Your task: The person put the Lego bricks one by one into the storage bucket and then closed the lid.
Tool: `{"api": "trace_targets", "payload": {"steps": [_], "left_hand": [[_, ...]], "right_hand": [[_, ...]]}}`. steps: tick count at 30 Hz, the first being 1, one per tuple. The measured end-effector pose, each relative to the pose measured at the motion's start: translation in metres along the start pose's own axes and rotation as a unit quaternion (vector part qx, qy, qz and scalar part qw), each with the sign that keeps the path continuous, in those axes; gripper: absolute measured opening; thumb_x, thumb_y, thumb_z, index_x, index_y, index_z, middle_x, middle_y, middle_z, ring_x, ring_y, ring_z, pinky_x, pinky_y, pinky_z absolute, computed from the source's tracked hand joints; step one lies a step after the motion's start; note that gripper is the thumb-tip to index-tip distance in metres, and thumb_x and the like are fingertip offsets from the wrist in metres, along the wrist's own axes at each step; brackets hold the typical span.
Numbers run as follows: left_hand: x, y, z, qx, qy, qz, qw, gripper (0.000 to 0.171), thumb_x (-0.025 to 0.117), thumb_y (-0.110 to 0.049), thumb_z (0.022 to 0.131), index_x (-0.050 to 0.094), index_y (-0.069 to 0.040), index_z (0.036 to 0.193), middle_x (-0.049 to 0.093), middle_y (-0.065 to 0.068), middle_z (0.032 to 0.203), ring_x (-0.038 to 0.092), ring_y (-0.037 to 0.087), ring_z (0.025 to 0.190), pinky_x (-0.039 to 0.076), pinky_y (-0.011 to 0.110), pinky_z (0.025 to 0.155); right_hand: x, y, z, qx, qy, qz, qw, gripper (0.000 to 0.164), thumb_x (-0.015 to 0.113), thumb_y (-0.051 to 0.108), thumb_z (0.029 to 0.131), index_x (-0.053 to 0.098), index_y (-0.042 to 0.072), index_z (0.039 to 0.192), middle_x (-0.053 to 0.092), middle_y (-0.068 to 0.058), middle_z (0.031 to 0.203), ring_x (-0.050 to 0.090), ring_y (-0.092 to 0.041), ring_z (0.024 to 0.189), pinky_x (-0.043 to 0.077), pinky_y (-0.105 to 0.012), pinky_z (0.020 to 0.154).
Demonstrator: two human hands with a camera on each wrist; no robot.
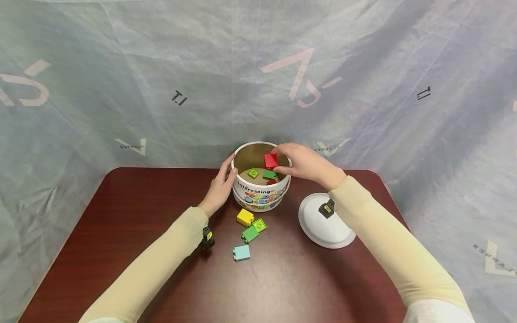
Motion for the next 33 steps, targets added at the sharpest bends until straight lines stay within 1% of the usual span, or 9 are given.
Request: {"api": "trace_targets", "payload": {"steps": [3, 7, 11, 13, 18, 22, 28, 33], "left_hand": [[0.001, 0.001, -0.002, -0.003, 0.003, 0.001, 1.0, 0.057, 0.041, -0.044, 0.113, 0.018, -0.045, 0.165, 0.026, 0.006, 0.171, 0.038, 0.029, 0.151, 0.034, 0.052, 0.121], [-0.001, -0.002, -0.003, 0.001, 0.0, -0.005, 1.0, 0.057, 0.041, -0.041, 0.113, 0.019, -0.043, 0.166, 0.029, 0.01, 0.17, 0.04, 0.029, 0.15, 0.035, 0.052, 0.12], [-0.002, -0.003, 0.0, 0.005, -0.001, -0.007, 1.0, 0.056, 0.042, -0.043, 0.113, 0.02, -0.045, 0.165, 0.029, 0.007, 0.17, 0.04, 0.028, 0.15, 0.035, 0.051, 0.121], [-0.002, -0.002, 0.0, 0.006, 0.003, -0.008, 0.9999, 0.057, 0.042, -0.043, 0.113, 0.019, -0.045, 0.165, 0.028, 0.007, 0.171, 0.039, 0.028, 0.151, 0.034, 0.05, 0.121], [0.001, 0.003, -0.001, -0.004, 0.007, -0.007, 0.9999, 0.057, 0.041, -0.045, 0.112, 0.019, -0.045, 0.165, 0.026, 0.006, 0.171, 0.037, 0.027, 0.152, 0.033, 0.049, 0.121], [0.0, 0.001, 0.002, -0.002, 0.009, -0.006, 0.9999, 0.057, 0.042, -0.048, 0.111, 0.02, -0.047, 0.164, 0.022, 0.002, 0.172, 0.035, 0.027, 0.153, 0.032, 0.048, 0.122], [-0.002, -0.006, 0.008, 0.012, 0.015, 0.0, 0.9998, 0.058, 0.042, -0.046, 0.112, 0.02, -0.042, 0.166, 0.019, 0.002, 0.173, 0.03, 0.028, 0.155, 0.03, 0.046, 0.123], [-0.002, -0.005, 0.007, 0.006, 0.012, 0.005, 0.9999, 0.058, 0.042, -0.048, 0.112, 0.019, -0.044, 0.165, 0.018, 0.001, 0.173, 0.031, 0.027, 0.154, 0.031, 0.045, 0.123]], "right_hand": [[0.004, -0.004, 0.003, 0.01, 0.009, 0.003, 1.0, 0.043, 0.081, 0.024, 0.092, 0.067, 0.001, 0.125, 0.071, -0.014, 0.118, 0.064, -0.031, 0.107, 0.053, -0.046, 0.095], [0.009, -0.009, 0.007, 0.024, 0.015, 0.007, 1.0, 0.044, 0.081, 0.025, 0.092, 0.067, 0.002, 0.126, 0.071, -0.014, 0.118, 0.064, -0.031, 0.108, 0.053, -0.046, 0.095], [0.011, -0.014, 0.011, 0.038, 0.013, 0.009, 0.999, 0.045, 0.082, 0.025, 0.092, 0.067, 0.003, 0.127, 0.071, -0.014, 0.118, 0.064, -0.031, 0.109, 0.053, -0.048, 0.096], [0.015, -0.017, 0.012, 0.042, 0.014, 0.01, 0.999, 0.045, 0.082, 0.025, 0.092, 0.067, 0.003, 0.127, 0.071, -0.014, 0.117, 0.064, -0.031, 0.109, 0.052, -0.048, 0.096], [0.027, -0.022, 0.015, 0.047, 0.02, 0.012, 0.999, 0.043, 0.081, 0.026, 0.093, 0.067, 0.002, 0.126, 0.07, -0.015, 0.114, 0.062, -0.033, 0.108, 0.051, -0.047, 0.096], [0.029, -0.024, 0.019, 0.048, 0.01, 0.007, 0.999, 0.043, 0.082, 0.026, 0.092, 0.067, 0.002, 0.124, 0.071, -0.014, 0.111, 0.061, -0.032, 0.107, 0.051, -0.047, 0.095], [0.025, -0.022, 0.025, 0.056, -0.003, -0.001, 0.998, 0.043, 0.082, 0.027, 0.092, 0.067, 0.003, 0.125, 0.07, -0.014, 0.112, 0.06, -0.031, 0.107, 0.051, -0.048, 0.095], [0.029, -0.023, 0.029, 0.057, -0.009, -0.008, 0.998, 0.043, 0.08, 0.026, 0.093, 0.066, 0.003, 0.127, 0.07, -0.015, 0.113, 0.06, -0.031, 0.106, 0.051, -0.048, 0.095]]}}
Point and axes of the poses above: each hand's wrist, its own z-axis towards the middle knuckle, its own x-axis out of the palm, y = z × x, the point moved 5 cm from there along z, towards the middle knuckle
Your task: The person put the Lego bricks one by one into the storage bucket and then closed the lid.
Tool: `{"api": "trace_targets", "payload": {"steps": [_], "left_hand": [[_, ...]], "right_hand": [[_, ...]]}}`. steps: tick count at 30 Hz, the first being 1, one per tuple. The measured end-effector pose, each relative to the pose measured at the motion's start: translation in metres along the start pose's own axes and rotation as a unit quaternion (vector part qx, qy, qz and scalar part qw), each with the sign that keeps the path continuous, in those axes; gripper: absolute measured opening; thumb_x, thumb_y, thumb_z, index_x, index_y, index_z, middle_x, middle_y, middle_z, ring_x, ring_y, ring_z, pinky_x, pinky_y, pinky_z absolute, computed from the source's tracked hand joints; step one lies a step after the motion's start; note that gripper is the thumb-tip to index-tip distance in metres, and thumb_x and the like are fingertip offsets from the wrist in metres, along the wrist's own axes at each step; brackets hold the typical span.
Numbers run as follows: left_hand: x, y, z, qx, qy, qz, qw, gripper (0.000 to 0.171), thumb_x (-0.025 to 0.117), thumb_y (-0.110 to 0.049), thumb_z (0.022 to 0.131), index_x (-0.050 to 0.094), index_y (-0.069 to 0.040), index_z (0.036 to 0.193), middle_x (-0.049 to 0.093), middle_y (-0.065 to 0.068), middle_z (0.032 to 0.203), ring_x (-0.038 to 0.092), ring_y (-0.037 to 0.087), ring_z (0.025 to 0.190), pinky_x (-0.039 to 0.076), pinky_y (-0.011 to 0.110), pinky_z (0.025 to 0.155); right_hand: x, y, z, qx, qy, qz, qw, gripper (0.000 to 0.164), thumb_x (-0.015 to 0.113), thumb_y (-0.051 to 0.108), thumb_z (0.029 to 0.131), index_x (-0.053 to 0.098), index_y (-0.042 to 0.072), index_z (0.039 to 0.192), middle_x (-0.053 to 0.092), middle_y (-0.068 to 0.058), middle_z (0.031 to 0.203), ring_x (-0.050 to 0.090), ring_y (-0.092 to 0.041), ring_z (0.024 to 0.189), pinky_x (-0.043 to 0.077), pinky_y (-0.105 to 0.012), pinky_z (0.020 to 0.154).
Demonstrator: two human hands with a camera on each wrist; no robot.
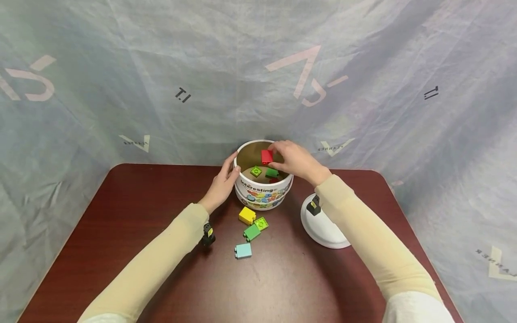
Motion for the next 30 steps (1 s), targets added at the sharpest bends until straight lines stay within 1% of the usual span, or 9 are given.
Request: {"api": "trace_targets", "payload": {"steps": [7, 10, 14, 16, 21, 24, 28, 30], "left_hand": [[0.003, -0.002, -0.005, 0.003, 0.003, -0.001, 1.0, 0.059, 0.041, -0.046, 0.112, 0.018, -0.042, 0.166, 0.018, 0.004, 0.173, 0.033, 0.031, 0.154, 0.031, 0.05, 0.122], [0.002, -0.005, -0.005, 0.005, 0.004, 0.001, 1.0, 0.059, 0.041, -0.045, 0.112, 0.018, -0.041, 0.166, 0.019, 0.005, 0.173, 0.034, 0.033, 0.153, 0.032, 0.051, 0.122], [-0.001, -0.006, -0.005, 0.003, 0.005, 0.003, 1.0, 0.059, 0.041, -0.045, 0.112, 0.018, -0.043, 0.166, 0.02, 0.004, 0.173, 0.036, 0.032, 0.152, 0.033, 0.052, 0.121], [-0.001, -0.006, -0.006, 0.003, 0.008, 0.003, 1.0, 0.058, 0.041, -0.045, 0.112, 0.017, -0.044, 0.166, 0.02, 0.003, 0.173, 0.036, 0.031, 0.152, 0.033, 0.052, 0.121], [0.0, -0.003, -0.009, -0.005, 0.005, 0.006, 1.0, 0.057, 0.041, -0.044, 0.113, 0.018, -0.045, 0.165, 0.022, 0.003, 0.172, 0.037, 0.029, 0.152, 0.034, 0.051, 0.121], [0.0, -0.002, -0.012, -0.008, -0.003, 0.01, 0.9999, 0.055, 0.039, -0.044, 0.113, 0.019, -0.046, 0.165, 0.027, 0.005, 0.171, 0.038, 0.028, 0.151, 0.033, 0.052, 0.121], [-0.002, 0.0, -0.011, -0.001, -0.006, 0.023, 0.9997, 0.054, 0.036, -0.049, 0.113, 0.02, -0.047, 0.164, 0.027, 0.002, 0.171, 0.033, 0.026, 0.154, 0.03, 0.052, 0.123], [-0.003, 0.001, -0.01, 0.001, -0.004, 0.026, 0.9996, 0.055, 0.037, -0.052, 0.112, 0.02, -0.049, 0.163, 0.023, -0.003, 0.172, 0.028, 0.024, 0.155, 0.028, 0.051, 0.124]], "right_hand": [[0.009, -0.001, 0.0, 0.003, 0.005, -0.006, 1.0, 0.043, 0.08, 0.025, 0.094, 0.066, 0.002, 0.128, 0.07, -0.012, 0.112, 0.062, -0.03, 0.106, 0.051, -0.047, 0.096], [0.01, -0.001, -0.001, 0.002, 0.002, -0.003, 1.0, 0.046, 0.08, 0.025, 0.094, 0.065, 0.002, 0.131, 0.07, -0.013, 0.115, 0.063, -0.031, 0.109, 0.051, -0.048, 0.098], [0.011, 0.0, -0.004, 0.003, 0.005, 0.005, 1.0, 0.049, 0.077, 0.025, 0.096, 0.063, 0.002, 0.137, 0.07, -0.014, 0.122, 0.062, -0.033, 0.116, 0.05, -0.05, 0.101], [0.011, 0.001, -0.006, 0.002, 0.005, 0.007, 1.0, 0.048, 0.076, 0.024, 0.097, 0.063, 0.002, 0.138, 0.069, -0.015, 0.124, 0.062, -0.033, 0.118, 0.05, -0.05, 0.102], [0.008, 0.004, -0.017, -0.016, -0.006, 0.016, 1.0, 0.043, 0.075, 0.021, 0.098, 0.065, 0.001, 0.134, 0.069, -0.015, 0.126, 0.061, -0.033, 0.119, 0.048, -0.049, 0.104], [0.005, 0.009, -0.026, -0.027, -0.011, 0.021, 0.999, 0.04, 0.075, 0.019, 0.098, 0.067, 0.001, 0.131, 0.07, -0.014, 0.125, 0.061, -0.032, 0.119, 0.049, -0.048, 0.104], [-0.003, 0.016, -0.039, -0.039, -0.021, 0.02, 0.999, 0.037, 0.074, 0.019, 0.098, 0.068, 0.001, 0.129, 0.07, -0.014, 0.123, 0.061, -0.031, 0.117, 0.05, -0.048, 0.102], [-0.006, 0.019, -0.045, -0.047, -0.029, 0.019, 0.998, 0.035, 0.074, 0.018, 0.097, 0.068, 0.001, 0.128, 0.07, -0.013, 0.122, 0.062, -0.031, 0.116, 0.052, -0.048, 0.098]]}}
Point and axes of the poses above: each hand's wrist, its own z-axis towards the middle knuckle, its own x-axis out of the palm, y = z × x, the point moved 5 cm from there along z, towards the middle knuckle
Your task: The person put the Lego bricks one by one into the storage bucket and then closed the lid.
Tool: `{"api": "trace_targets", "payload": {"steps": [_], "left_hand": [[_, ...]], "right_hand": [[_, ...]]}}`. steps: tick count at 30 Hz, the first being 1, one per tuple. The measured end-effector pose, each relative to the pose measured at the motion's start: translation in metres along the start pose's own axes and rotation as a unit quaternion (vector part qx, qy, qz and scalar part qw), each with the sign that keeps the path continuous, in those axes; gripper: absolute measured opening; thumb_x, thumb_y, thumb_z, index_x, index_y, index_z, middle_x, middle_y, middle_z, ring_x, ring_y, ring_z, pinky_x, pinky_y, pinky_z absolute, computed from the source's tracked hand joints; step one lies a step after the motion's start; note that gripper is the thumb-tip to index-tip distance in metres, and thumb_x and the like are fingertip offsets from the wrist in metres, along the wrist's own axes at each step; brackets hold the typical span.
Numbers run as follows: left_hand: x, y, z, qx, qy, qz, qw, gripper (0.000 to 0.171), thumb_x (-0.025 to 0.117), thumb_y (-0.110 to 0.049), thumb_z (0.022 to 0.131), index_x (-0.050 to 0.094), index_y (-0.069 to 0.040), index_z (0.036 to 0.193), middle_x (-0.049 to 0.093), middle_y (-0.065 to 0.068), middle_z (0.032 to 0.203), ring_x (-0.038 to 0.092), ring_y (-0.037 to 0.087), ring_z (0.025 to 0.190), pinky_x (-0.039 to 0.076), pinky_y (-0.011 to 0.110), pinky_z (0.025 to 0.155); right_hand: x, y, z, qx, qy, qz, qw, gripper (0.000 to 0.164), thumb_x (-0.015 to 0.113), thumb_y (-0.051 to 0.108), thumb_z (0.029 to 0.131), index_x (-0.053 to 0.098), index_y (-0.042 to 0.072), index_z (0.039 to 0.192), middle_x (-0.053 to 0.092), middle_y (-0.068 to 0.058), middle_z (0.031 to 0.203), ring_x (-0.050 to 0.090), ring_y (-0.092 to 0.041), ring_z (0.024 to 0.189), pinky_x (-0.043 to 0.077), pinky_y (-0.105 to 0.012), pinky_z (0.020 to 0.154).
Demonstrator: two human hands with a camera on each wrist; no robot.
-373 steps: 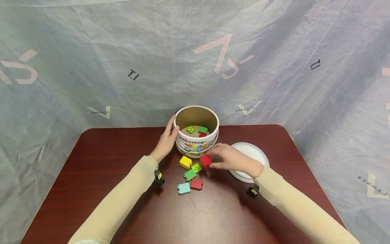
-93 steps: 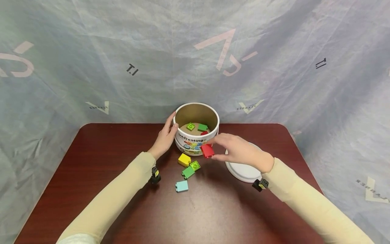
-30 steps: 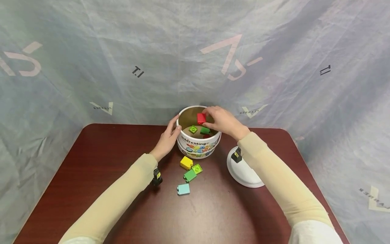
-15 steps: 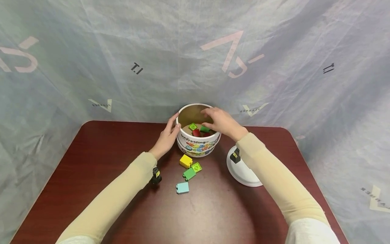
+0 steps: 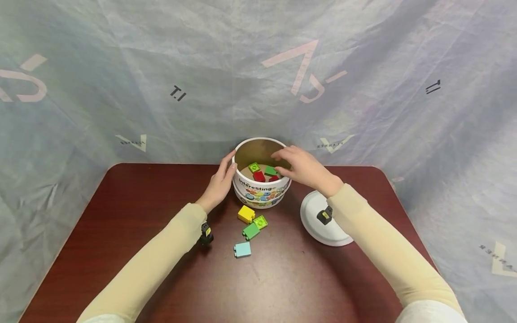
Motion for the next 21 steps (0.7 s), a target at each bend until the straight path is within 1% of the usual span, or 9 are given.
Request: {"api": "trace_targets", "payload": {"steps": [5, 8, 11, 13, 18, 21], "left_hand": [[0.0, 0.002, 0.0, -0.004, 0.012, -0.009, 0.9999, 0.056, 0.04, -0.052, 0.111, 0.018, -0.05, 0.163, 0.019, -0.004, 0.173, 0.022, 0.022, 0.157, 0.027, 0.05, 0.124], [0.001, 0.002, 0.0, -0.006, 0.013, -0.011, 0.9998, 0.057, 0.041, -0.05, 0.111, 0.019, -0.048, 0.164, 0.019, -0.003, 0.173, 0.023, 0.023, 0.157, 0.027, 0.049, 0.124], [0.001, 0.0, -0.001, -0.005, 0.012, -0.011, 0.9999, 0.058, 0.041, -0.049, 0.112, 0.019, -0.045, 0.165, 0.019, -0.003, 0.173, 0.025, 0.024, 0.157, 0.027, 0.049, 0.124], [0.001, 0.0, -0.001, -0.004, 0.011, -0.01, 0.9999, 0.058, 0.041, -0.049, 0.112, 0.019, -0.045, 0.165, 0.02, -0.003, 0.173, 0.027, 0.024, 0.156, 0.028, 0.048, 0.124], [0.002, 0.0, 0.0, -0.002, 0.008, -0.009, 0.9999, 0.057, 0.04, -0.048, 0.112, 0.019, -0.045, 0.165, 0.022, -0.003, 0.172, 0.032, 0.025, 0.154, 0.03, 0.049, 0.123], [0.001, -0.001, 0.001, -0.003, 0.007, -0.007, 0.9999, 0.057, 0.04, -0.049, 0.112, 0.019, -0.046, 0.165, 0.023, -0.001, 0.172, 0.032, 0.026, 0.154, 0.03, 0.051, 0.123]], "right_hand": [[-0.003, 0.01, -0.014, -0.03, -0.021, -0.005, 0.999, 0.032, 0.076, 0.018, 0.096, 0.07, 0.004, 0.124, 0.072, -0.01, 0.118, 0.063, -0.026, 0.105, 0.055, -0.043, 0.086], [-0.002, 0.016, -0.022, -0.057, -0.032, -0.005, 0.998, 0.029, 0.077, 0.017, 0.095, 0.072, 0.005, 0.12, 0.072, -0.008, 0.113, 0.062, -0.024, 0.097, 0.054, -0.039, 0.081], [0.0, 0.021, -0.029, -0.076, -0.04, -0.002, 0.996, 0.027, 0.079, 0.015, 0.094, 0.073, 0.004, 0.118, 0.073, -0.006, 0.11, 0.061, -0.022, 0.095, 0.054, -0.037, 0.08], [0.001, 0.023, -0.035, -0.081, -0.042, -0.001, 0.996, 0.028, 0.08, 0.014, 0.093, 0.073, 0.004, 0.118, 0.073, -0.006, 0.11, 0.06, -0.022, 0.095, 0.053, -0.037, 0.082], [0.003, 0.031, -0.048, -0.086, -0.04, -0.005, 0.995, 0.032, 0.082, 0.016, 0.091, 0.073, 0.005, 0.119, 0.072, -0.006, 0.112, 0.062, -0.024, 0.1, 0.054, -0.04, 0.087], [0.003, 0.036, -0.054, -0.096, -0.045, -0.009, 0.994, 0.033, 0.084, 0.015, 0.089, 0.073, 0.004, 0.118, 0.073, -0.007, 0.113, 0.064, -0.026, 0.103, 0.054, -0.043, 0.091]]}}
Point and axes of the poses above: each hand's wrist, its own z-axis towards the middle knuckle, its own x-axis out of the palm, y = z × x, the point moved 5 cm from there along z, towards the middle knuckle
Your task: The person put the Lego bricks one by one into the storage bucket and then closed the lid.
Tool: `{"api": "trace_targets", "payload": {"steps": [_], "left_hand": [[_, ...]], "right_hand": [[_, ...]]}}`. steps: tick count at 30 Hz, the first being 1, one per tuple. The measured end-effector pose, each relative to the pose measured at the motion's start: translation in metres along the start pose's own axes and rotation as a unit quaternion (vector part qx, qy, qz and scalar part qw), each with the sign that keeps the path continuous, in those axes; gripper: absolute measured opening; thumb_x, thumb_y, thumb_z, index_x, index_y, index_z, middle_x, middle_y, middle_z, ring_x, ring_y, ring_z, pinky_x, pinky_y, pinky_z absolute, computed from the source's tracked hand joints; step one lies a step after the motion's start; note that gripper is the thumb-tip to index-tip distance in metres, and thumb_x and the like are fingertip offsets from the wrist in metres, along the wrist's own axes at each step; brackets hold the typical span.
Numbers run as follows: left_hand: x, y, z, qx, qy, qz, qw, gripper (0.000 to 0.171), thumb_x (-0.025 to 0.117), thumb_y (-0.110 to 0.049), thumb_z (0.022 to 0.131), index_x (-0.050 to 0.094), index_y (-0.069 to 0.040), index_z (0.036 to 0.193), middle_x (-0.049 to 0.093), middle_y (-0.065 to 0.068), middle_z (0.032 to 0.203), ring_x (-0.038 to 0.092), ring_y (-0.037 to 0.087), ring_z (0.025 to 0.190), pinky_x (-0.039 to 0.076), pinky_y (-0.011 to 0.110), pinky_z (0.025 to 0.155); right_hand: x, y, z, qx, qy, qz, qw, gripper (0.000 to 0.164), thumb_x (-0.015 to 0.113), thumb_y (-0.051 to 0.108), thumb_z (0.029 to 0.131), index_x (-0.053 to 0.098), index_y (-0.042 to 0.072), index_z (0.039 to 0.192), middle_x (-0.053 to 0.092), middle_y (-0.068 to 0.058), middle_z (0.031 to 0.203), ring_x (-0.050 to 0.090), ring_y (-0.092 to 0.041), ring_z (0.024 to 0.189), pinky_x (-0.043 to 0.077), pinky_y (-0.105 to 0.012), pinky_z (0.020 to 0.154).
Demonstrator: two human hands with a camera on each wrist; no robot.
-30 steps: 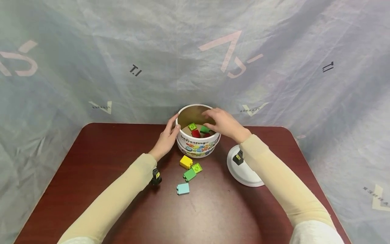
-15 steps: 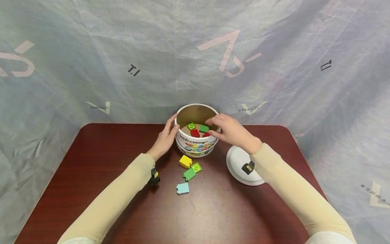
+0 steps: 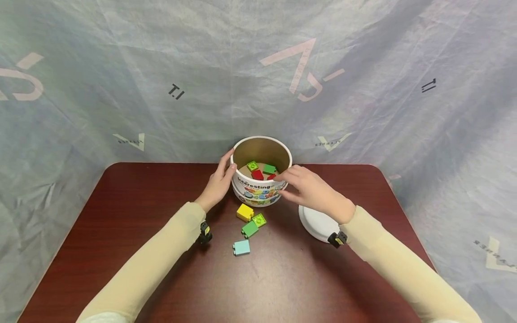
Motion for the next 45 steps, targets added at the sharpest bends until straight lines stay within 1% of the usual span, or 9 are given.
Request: {"api": "trace_targets", "payload": {"steps": [5, 8, 16, 22, 27, 30, 35, 38, 45], "left_hand": [[0.0, 0.001, 0.002, -0.005, 0.0, 0.001, 1.0, 0.057, 0.039, -0.051, 0.112, 0.018, -0.048, 0.164, 0.023, -0.001, 0.172, 0.033, 0.027, 0.153, 0.03, 0.052, 0.123], [0.0, 0.003, 0.003, -0.005, -0.001, 0.001, 1.0, 0.057, 0.039, -0.052, 0.111, 0.018, -0.049, 0.164, 0.024, -0.001, 0.172, 0.034, 0.027, 0.153, 0.03, 0.053, 0.122], [0.002, 0.009, 0.006, -0.002, -0.002, -0.004, 1.0, 0.056, 0.04, -0.054, 0.111, 0.018, -0.052, 0.163, 0.027, 0.001, 0.171, 0.037, 0.028, 0.151, 0.031, 0.054, 0.122], [0.002, 0.008, 0.005, 0.0, -0.001, -0.006, 1.0, 0.056, 0.04, -0.054, 0.11, 0.018, -0.053, 0.163, 0.026, 0.002, 0.171, 0.037, 0.028, 0.151, 0.032, 0.054, 0.121], [0.004, 0.006, 0.004, -0.004, -0.003, -0.007, 1.0, 0.056, 0.039, -0.053, 0.111, 0.016, -0.055, 0.162, 0.025, 0.0, 0.171, 0.036, 0.028, 0.152, 0.032, 0.054, 0.121], [0.005, 0.004, 0.003, -0.004, -0.009, -0.007, 0.9999, 0.057, 0.038, -0.05, 0.112, 0.015, -0.052, 0.164, 0.024, 0.0, 0.172, 0.033, 0.029, 0.153, 0.03, 0.055, 0.122], [0.005, 0.002, 0.002, -0.007, -0.014, -0.007, 0.9998, 0.057, 0.037, -0.046, 0.113, 0.014, -0.046, 0.166, 0.022, 0.001, 0.173, 0.03, 0.031, 0.154, 0.028, 0.057, 0.122], [0.005, 0.001, 0.002, -0.013, -0.013, -0.007, 0.9998, 0.058, 0.037, -0.046, 0.113, 0.014, -0.045, 0.166, 0.021, 0.0, 0.173, 0.029, 0.03, 0.155, 0.027, 0.057, 0.123], [0.006, 0.0, 0.001, -0.014, -0.007, -0.005, 0.9999, 0.059, 0.036, -0.046, 0.113, 0.009, -0.047, 0.166, 0.019, 0.0, 0.174, 0.028, 0.031, 0.155, 0.026, 0.057, 0.123]], "right_hand": [[0.005, 0.006, -0.008, -0.011, 0.0, -0.001, 1.0, 0.037, 0.087, 0.014, 0.086, 0.073, 0.002, 0.118, 0.074, -0.009, 0.115, 0.065, -0.027, 0.105, 0.055, -0.044, 0.092], [0.011, 0.009, -0.012, -0.016, 0.006, 0.011, 1.0, 0.038, 0.086, 0.016, 0.087, 0.072, 0.003, 0.12, 0.073, -0.009, 0.116, 0.065, -0.026, 0.107, 0.055, -0.043, 0.094], [0.034, 0.013, -0.023, -0.029, 0.002, 0.029, 0.999, 0.038, 0.085, 0.016, 0.088, 0.071, 0.007, 0.121, 0.073, -0.006, 0.115, 0.067, -0.023, 0.109, 0.055, -0.04, 0.096], [0.057, 0.015, -0.03, -0.013, 0.033, 0.062, 0.997, 0.035, 0.082, 0.016, 0.091, 0.07, 0.004, 0.122, 0.072, -0.01, 0.121, 0.066, -0.028, 0.115, 0.054, -0.043, 0.1], [0.076, 0.015, -0.035, 0.006, 0.065, 0.079, 0.995, 0.032, 0.078, 0.018, 0.095, 0.07, 0.004, 0.122, 0.072, -0.006, 0.118, 0.065, -0.021, 0.111, 0.054, -0.039, 0.098], [0.088, 0.014, -0.037, 0.016, 0.083, 0.088, 0.993, 0.031, 0.077, 0.02, 0.097, 0.071, 0.004, 0.122, 0.072, -0.006, 0.117, 0.064, -0.02, 0.111, 0.053, -0.038, 0.098], [0.105, 0.009, -0.038, 0.042, 0.108, 0.084, 0.99, 0.039, 0.077, 0.022, 0.096, 0.069, 0.004, 0.13, 0.07, -0.008, 0.127, 0.063, -0.023, 0.12, 0.051, -0.04, 0.104], [0.111, 0.006, -0.038, 0.055, 0.117, 0.077, 0.989, 0.045, 0.078, 0.023, 0.096, 0.067, 0.004, 0.135, 0.068, -0.009, 0.133, 0.062, -0.025, 0.125, 0.05, -0.041, 0.107], [0.12, 0.008, -0.033, 0.033, 0.11, 0.085, 0.99, 0.045, 0.079, 0.021, 0.095, 0.068, 0.004, 0.135, 0.068, -0.009, 0.133, 0.062, -0.026, 0.126, 0.05, -0.042, 0.107]]}}
Point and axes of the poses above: each hand's wrist, its own z-axis towards the middle knuckle, its own x-axis out of the palm, y = z × x, the point moved 5 cm from there along z, towards the middle knuckle
